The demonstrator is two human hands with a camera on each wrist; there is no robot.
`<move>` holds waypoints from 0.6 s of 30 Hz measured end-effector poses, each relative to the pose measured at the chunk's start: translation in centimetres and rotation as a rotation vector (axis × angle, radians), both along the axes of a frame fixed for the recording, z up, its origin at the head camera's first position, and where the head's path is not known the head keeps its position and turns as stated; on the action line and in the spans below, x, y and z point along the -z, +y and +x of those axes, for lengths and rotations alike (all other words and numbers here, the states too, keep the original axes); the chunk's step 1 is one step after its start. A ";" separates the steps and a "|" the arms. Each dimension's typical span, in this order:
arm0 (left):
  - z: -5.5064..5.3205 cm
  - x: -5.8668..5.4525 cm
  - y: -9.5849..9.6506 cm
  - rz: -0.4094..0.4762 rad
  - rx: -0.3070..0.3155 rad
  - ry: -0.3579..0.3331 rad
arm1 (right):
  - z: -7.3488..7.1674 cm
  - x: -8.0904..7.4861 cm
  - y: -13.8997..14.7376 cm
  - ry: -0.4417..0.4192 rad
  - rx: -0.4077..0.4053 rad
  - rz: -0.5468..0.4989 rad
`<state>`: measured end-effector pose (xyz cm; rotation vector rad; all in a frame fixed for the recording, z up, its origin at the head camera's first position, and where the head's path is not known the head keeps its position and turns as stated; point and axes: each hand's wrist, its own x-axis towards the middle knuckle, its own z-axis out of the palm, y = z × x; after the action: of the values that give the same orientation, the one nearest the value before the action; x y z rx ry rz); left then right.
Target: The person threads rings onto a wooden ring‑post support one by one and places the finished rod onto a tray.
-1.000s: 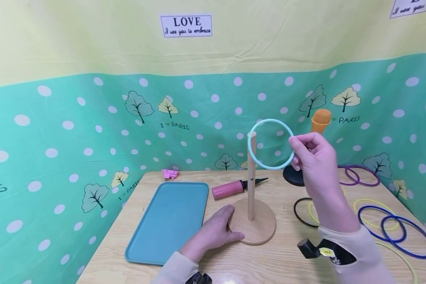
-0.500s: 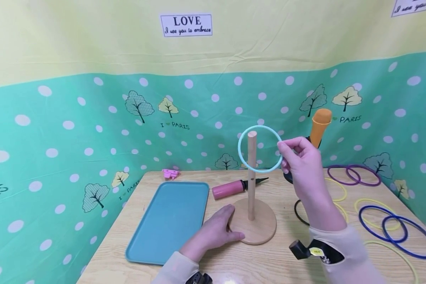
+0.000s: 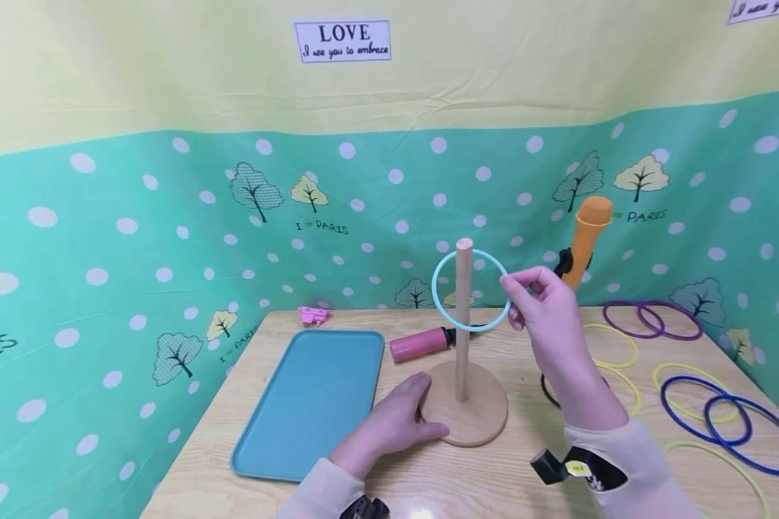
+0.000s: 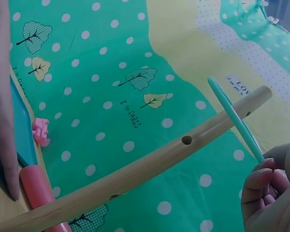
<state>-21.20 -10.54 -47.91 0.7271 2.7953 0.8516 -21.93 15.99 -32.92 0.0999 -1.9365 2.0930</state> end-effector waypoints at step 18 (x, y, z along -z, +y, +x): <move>-0.2 0.2 0.0 -0.004 0.005 0.010 | -0.3 3.2 0.8 -0.062 -0.037 0.093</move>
<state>-21.43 -10.50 -48.15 0.7392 2.8021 0.8443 -22.20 16.76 -36.10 0.0911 -2.0837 2.0523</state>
